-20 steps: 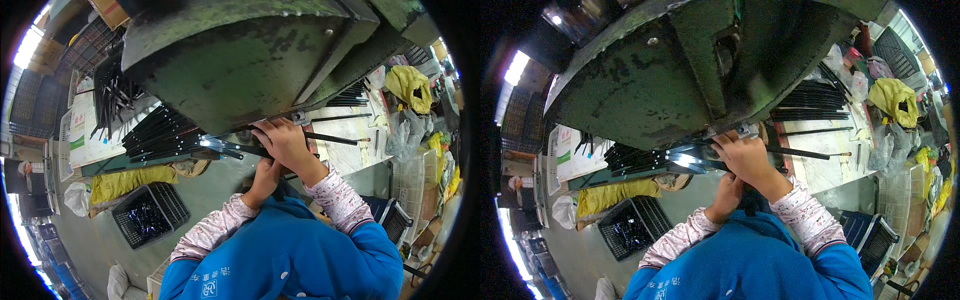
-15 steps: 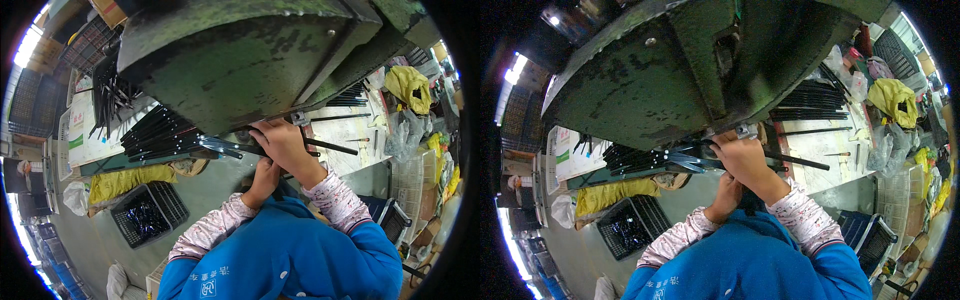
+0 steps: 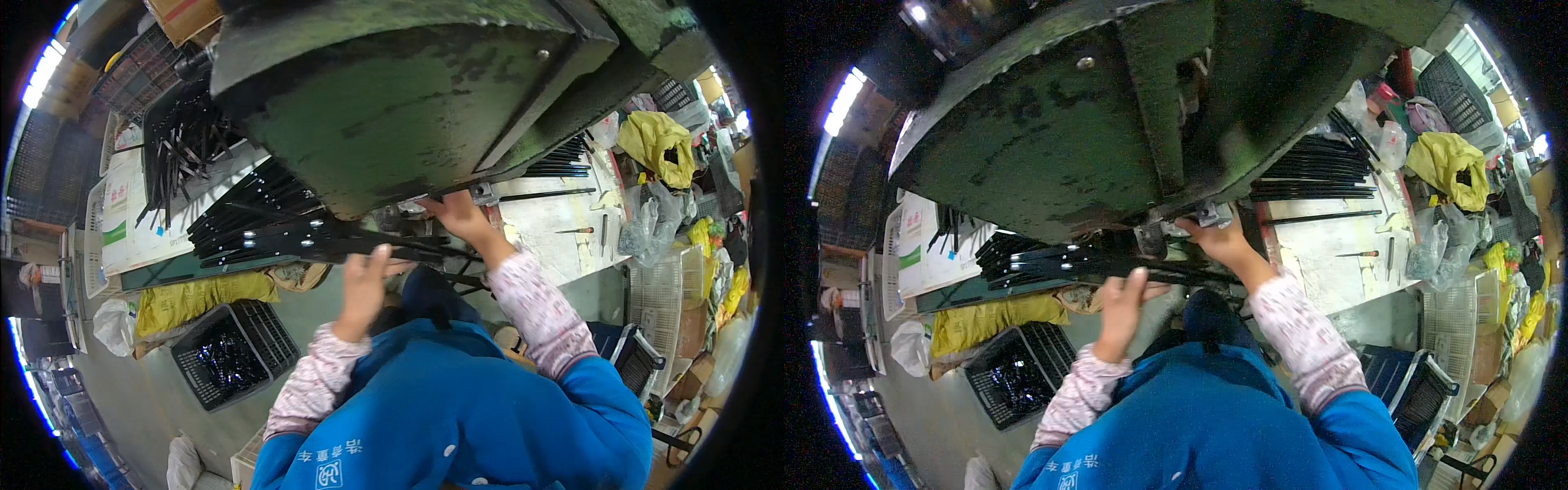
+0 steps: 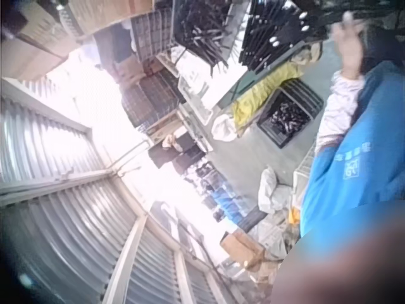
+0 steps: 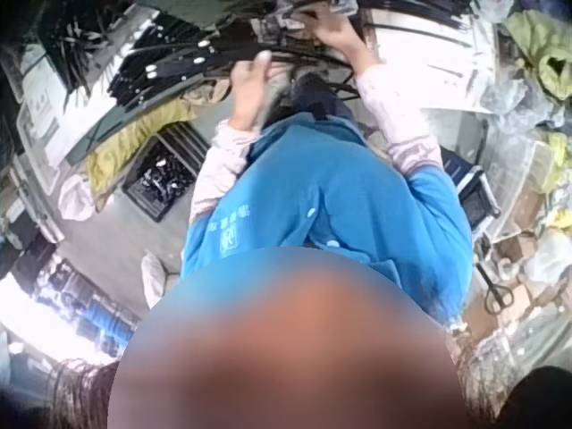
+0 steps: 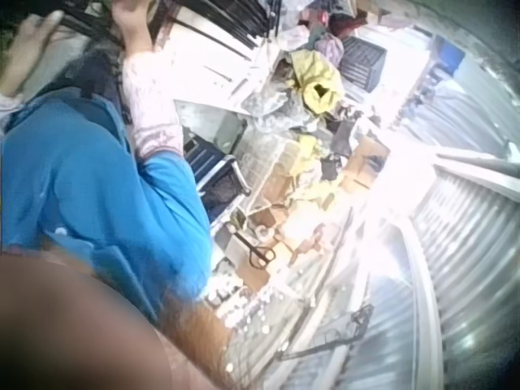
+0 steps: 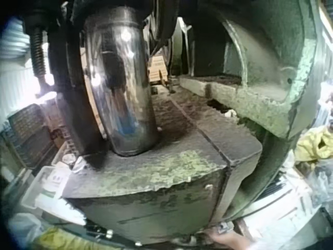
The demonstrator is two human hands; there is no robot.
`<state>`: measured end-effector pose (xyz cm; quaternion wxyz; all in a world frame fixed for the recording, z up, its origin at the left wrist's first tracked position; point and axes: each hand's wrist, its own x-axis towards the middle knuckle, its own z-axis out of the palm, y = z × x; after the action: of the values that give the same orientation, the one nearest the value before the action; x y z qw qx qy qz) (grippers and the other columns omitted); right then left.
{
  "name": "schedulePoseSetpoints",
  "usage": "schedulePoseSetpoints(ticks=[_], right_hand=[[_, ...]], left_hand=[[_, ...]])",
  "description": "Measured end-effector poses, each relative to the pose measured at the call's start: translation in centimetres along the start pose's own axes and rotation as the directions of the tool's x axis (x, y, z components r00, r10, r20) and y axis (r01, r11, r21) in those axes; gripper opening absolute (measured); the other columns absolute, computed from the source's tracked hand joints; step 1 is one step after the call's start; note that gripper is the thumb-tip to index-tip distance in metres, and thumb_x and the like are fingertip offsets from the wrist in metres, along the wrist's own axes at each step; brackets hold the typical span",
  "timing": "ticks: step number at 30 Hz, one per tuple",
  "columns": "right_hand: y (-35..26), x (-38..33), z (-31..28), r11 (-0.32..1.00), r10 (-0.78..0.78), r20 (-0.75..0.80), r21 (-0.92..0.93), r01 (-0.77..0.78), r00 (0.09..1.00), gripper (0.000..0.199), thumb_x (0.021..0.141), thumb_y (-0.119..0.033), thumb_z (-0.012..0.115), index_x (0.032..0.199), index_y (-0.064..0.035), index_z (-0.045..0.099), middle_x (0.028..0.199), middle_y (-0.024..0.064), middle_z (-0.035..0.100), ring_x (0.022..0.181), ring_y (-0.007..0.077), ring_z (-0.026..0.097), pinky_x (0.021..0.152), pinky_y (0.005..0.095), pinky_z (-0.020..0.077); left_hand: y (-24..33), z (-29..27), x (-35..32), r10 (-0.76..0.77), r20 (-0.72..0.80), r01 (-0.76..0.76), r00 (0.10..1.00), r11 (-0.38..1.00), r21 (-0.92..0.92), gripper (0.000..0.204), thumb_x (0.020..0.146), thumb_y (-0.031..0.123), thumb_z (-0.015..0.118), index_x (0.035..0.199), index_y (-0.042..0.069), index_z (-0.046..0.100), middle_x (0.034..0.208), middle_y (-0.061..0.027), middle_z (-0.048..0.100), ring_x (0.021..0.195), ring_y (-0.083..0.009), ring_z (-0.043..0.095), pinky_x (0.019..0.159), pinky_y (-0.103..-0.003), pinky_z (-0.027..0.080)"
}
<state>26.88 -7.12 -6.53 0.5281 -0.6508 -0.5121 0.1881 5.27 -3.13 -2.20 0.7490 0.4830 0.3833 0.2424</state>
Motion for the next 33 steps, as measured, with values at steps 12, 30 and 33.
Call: schedulePoseSetpoints(ticks=[12, 30, 33], right_hand=[[9.2, -0.1, 0.6, 0.799, 0.350, 0.205, -0.574, -0.178, 0.914, 0.048, 0.095, -0.036, 0.046, 0.133, -0.0065, 0.049, 0.134, 0.0151, 0.053, 0.124, 0.0320, 0.047, 0.105, 0.0418, 0.0347], [-9.9, 4.4, -1.9, 0.872, 0.361, 0.583, 0.065, -0.485, 0.728, 0.032, 0.093, -0.023, 0.057, 0.118, -0.0055, 0.062, 0.120, 0.0137, 0.063, 0.110, 0.0326, 0.058, 0.095, 0.0404, 0.0435], [-8.5, 3.9, -1.1, 0.978, 0.168, 0.425, 0.045, -0.206, 0.889, 0.025, 0.092, -0.019, 0.058, 0.110, -0.0030, 0.064, 0.108, 0.0118, 0.066, 0.097, 0.0275, 0.062, 0.084, 0.0359, 0.0474]], left_hand=[[4.8, -5.5, 0.8, 0.277, -0.043, -0.268, 0.960, 0.866, -0.422, 0.029, 0.098, 0.014, 0.049, 0.118, -0.008, 0.047, 0.102, -0.0217, 0.064, 0.088, -0.0329, 0.068, 0.076, -0.039, 0.060], [4.5, -5.1, 1.4, 0.234, -0.126, -0.262, 0.964, 0.915, -0.307, 0.027, 0.094, 0.019, 0.060, 0.097, -0.004, 0.047, 0.084, -0.0118, 0.059, 0.078, -0.0308, 0.069, 0.072, -0.041, 0.060], [4.5, -4.8, 1.5, 0.238, -0.138, -0.271, 0.961, 0.911, -0.312, 0.027, 0.094, 0.021, 0.060, 0.094, -0.002, 0.047, 0.080, -0.0103, 0.058, 0.076, -0.0305, 0.069, 0.072, -0.040, 0.060]])
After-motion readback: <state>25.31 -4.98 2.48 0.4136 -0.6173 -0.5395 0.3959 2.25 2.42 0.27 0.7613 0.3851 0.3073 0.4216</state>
